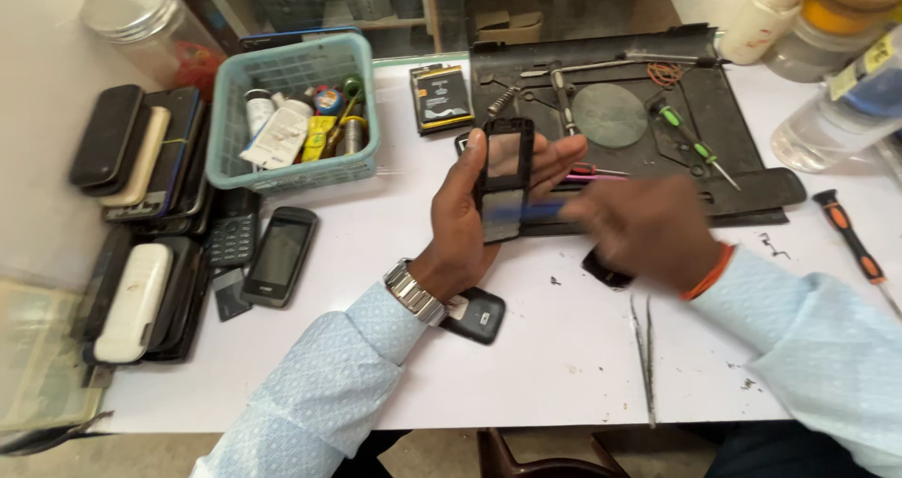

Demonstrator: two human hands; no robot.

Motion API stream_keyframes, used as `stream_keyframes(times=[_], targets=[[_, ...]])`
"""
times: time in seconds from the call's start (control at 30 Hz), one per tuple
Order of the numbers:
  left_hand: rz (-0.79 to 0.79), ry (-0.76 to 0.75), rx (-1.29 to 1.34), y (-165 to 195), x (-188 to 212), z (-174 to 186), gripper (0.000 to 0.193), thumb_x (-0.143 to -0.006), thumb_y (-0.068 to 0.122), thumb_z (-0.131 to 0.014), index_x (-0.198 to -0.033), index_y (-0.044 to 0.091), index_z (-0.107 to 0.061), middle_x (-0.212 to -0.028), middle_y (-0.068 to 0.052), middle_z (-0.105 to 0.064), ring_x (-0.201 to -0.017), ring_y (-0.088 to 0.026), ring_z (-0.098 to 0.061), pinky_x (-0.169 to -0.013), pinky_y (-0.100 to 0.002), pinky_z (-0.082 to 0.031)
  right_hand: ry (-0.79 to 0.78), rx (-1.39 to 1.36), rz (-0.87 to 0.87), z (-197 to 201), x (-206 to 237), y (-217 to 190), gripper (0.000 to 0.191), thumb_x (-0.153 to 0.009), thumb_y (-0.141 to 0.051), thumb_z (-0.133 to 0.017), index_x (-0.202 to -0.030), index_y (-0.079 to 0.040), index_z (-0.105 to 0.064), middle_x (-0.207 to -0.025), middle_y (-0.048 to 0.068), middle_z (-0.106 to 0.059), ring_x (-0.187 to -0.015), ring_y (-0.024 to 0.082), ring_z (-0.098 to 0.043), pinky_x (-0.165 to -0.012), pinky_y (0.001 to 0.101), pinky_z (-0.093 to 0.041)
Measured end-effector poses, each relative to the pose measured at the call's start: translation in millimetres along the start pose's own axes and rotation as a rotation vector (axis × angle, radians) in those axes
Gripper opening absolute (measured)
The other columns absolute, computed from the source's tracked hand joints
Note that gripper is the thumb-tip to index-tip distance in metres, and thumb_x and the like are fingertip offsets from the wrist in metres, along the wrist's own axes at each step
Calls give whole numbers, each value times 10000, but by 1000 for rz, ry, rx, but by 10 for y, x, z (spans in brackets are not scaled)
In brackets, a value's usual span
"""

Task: The person assembles a feature phone by inserting the motherboard into the phone casing, aligning the keypad, and snapping the front cover into place. The person then repeats the process with a second phone, using a plastic pry tool to separate and reattach the front cover.

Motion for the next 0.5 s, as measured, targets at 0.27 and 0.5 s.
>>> stream_keyframes(times=[0.27, 0.5], targets=[[31, -10, 32, -8, -1, -5, 636, -1182, 482, -174, -1332, 8, -570, -1502, -309, -545, -1471, -385, -501, -1298, -523, -372, 54, 42, -78, 4, 27, -42, 345, -989, -313, -699, -737, -90, -624, -615, 103, -585, -476, 279, -547, -463, 414, -419], [47, -24, 19, -26, -18, 0, 638, -1172, 508, -174, -1341, 49, -584, -1508, -287, -547, -1464, -365, -511, -1305, -508, -368, 79, -2, -2, 64, -82, -197, 306, -983, -327, -671, -793, -89, -643, -644, 103, -589, -543, 314, -579, -515, 430, -438]])
Point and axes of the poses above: each hand's wrist, its own x-axis away from the middle knuckle, its own z-axis out of the back of the hand, y = z × x, the point moved 2 cm from there along -x, towards the middle knuckle
